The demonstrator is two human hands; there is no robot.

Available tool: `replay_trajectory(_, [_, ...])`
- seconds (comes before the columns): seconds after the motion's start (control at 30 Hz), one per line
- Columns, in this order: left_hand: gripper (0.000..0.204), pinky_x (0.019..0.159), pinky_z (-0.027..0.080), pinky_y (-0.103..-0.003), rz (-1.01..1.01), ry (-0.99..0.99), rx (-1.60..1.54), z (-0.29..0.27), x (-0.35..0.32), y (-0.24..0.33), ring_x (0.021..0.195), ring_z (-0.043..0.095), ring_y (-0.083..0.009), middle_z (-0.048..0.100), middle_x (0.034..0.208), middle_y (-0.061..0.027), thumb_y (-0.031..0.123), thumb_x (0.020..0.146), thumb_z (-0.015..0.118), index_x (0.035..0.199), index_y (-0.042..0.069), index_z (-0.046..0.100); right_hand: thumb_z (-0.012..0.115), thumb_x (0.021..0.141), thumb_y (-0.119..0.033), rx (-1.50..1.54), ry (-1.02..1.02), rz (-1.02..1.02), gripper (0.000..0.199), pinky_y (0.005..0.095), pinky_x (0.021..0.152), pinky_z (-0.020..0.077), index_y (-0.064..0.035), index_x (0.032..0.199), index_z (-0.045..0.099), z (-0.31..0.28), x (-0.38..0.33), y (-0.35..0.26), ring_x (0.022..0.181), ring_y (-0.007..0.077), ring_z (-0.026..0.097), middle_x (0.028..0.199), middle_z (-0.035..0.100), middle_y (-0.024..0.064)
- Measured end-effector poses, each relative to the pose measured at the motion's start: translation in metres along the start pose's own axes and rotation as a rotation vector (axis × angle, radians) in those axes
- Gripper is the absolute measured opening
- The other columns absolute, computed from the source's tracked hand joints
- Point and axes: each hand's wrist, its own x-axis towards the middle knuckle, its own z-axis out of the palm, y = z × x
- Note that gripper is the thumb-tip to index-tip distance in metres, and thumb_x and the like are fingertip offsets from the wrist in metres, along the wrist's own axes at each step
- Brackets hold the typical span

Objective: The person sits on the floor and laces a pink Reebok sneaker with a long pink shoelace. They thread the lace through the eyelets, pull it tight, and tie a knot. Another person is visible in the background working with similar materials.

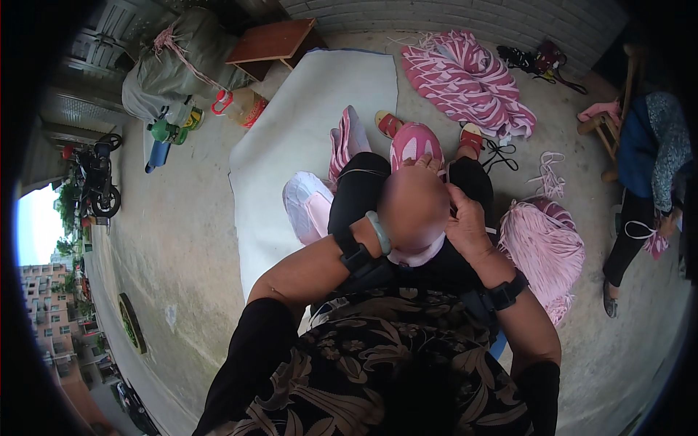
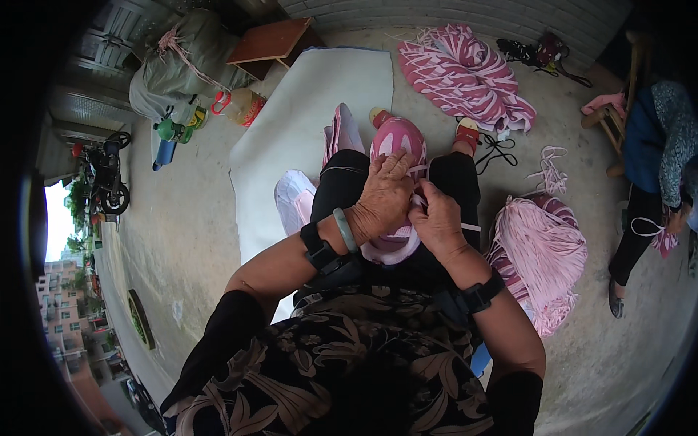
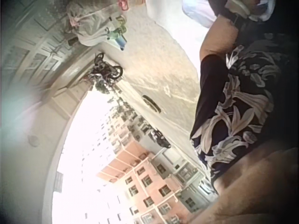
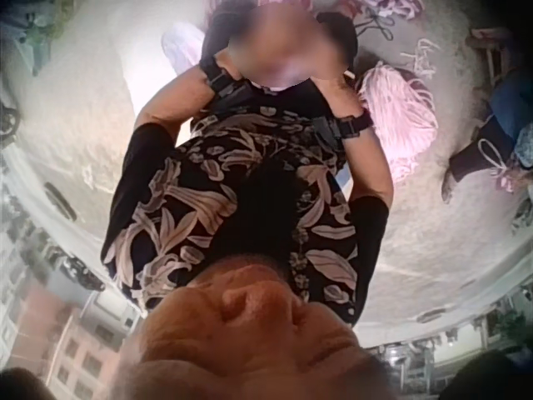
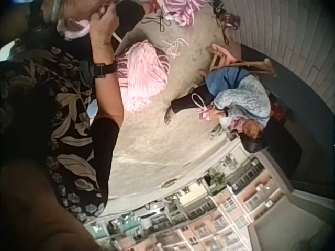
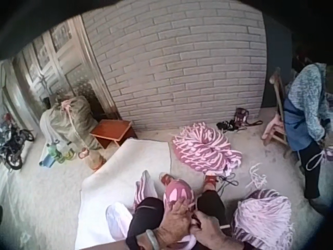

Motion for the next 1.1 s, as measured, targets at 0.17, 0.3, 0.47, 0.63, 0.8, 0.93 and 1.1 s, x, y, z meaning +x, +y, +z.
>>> replay_trajectory(0.17, [0.021, 0.099, 0.026, -0.055, 0.017, 0.075, -0.005, -0.024, -0.017, -0.002, 0.12, 0.036, -0.0377, 0.042, 0.122, -0.0224, 0.011, 0.061, 0.062, 0.076, -0.003, 0.06, 0.068, 0.072, -0.016, -0.025, 0.046, 0.02, 0.065, 0.0325, 0.075, 0.0501, 0.0051, 0.124, 0.037, 0.0, -0.009, 0.002, 0.082, 0.0282, 0.063, 0.095, 0.062, 0.0188])
replay_trajectory(0.3, [0.014, 0.097, 0.026, -0.056, -0.255, 0.051, 0.12, -0.069, -0.083, -0.046, 0.121, 0.036, -0.0362, 0.043, 0.123, -0.0195, 0.009, 0.062, 0.058, 0.073, 0.0, 0.058, 0.07, 0.074, -0.02, 0.201, 0.013, 0.189, 0.077, 0.0299, 0.074, 0.0495, 0.0077, 0.13, 0.026, -0.014, -0.008, -0.014, 0.081, 0.0228, 0.063, 0.093, 0.062, 0.0169])
replay_trajectory(0.47, [0.019, 0.094, 0.031, -0.049, -1.006, -0.13, 0.531, -0.076, -0.283, -0.18, 0.115, 0.041, -0.0296, 0.046, 0.123, -0.0128, 0.011, 0.073, 0.055, 0.087, -0.001, 0.06, 0.068, 0.076, -0.016, 0.447, 0.001, 0.366, 0.078, 0.027, 0.071, 0.0488, 0.0078, 0.132, 0.02, -0.013, 0.007, -0.018, 0.082, 0.0162, 0.061, 0.093, 0.062, 0.0136])
replay_trajectory(0.63, [0.016, 0.087, 0.038, -0.047, -1.137, -0.374, 0.509, -0.082, -0.292, -0.172, 0.106, 0.047, -0.029, 0.051, 0.11, -0.0094, 0.014, 0.079, 0.052, 0.088, 0.003, 0.06, 0.061, 0.073, -0.003, 0.263, 0.234, 0.08, 0.05, 0.0231, 0.06, 0.0458, -0.0028, 0.12, 0.044, 0.014, 0.019, 0.007, 0.067, 0.01, 0.055, 0.078, 0.06, 0.0063])
replay_trajectory(0.8, [0.02, 0.082, 0.039, -0.041, -0.553, 0.179, 0.002, -0.056, -0.168, -0.115, 0.098, 0.052, -0.0319, 0.057, 0.111, -0.012, 0.006, 0.071, 0.061, 0.092, 0.006, 0.059, 0.057, 0.077, 0.003, 0.146, 0.381, -0.079, 0.012, 0.0239, 0.056, 0.045, -0.0033, 0.087, 0.06, 0.013, 0.018, 0.004, 0.059, 0.0099, 0.054, 0.073, 0.06, 0.0052])
replay_trajectory(0.93, [0.027, 0.081, 0.039, -0.039, -0.233, 0.171, -0.251, -0.044, -0.081, -0.064, 0.094, 0.052, -0.0287, 0.057, 0.11, -0.0109, 0.012, 0.072, 0.065, 0.096, 0.001, 0.062, 0.062, 0.079, -0.002, 0.044, 0.42, -0.131, 0.011, 0.0229, 0.056, 0.0449, -0.0021, 0.09, 0.06, 0.004, 0.013, 0.013, 0.06, 0.0091, 0.055, 0.074, 0.061, 0.0062])
replay_trajectory(1.1, [0.025, 0.079, 0.037, -0.039, -0.179, -0.002, -0.239, -0.031, -0.046, -0.048, 0.089, 0.052, -0.0269, 0.058, 0.104, -0.0093, 0.028, 0.081, 0.062, 0.091, 0.005, 0.063, 0.063, 0.079, -0.002, 0.346, 0.331, 0.192, 0.012, 0.0206, 0.055, 0.0439, -0.0005, 0.091, 0.061, 0.003, 0.014, 0.007, 0.059, 0.0055, 0.053, 0.072, 0.061, 0.0032])
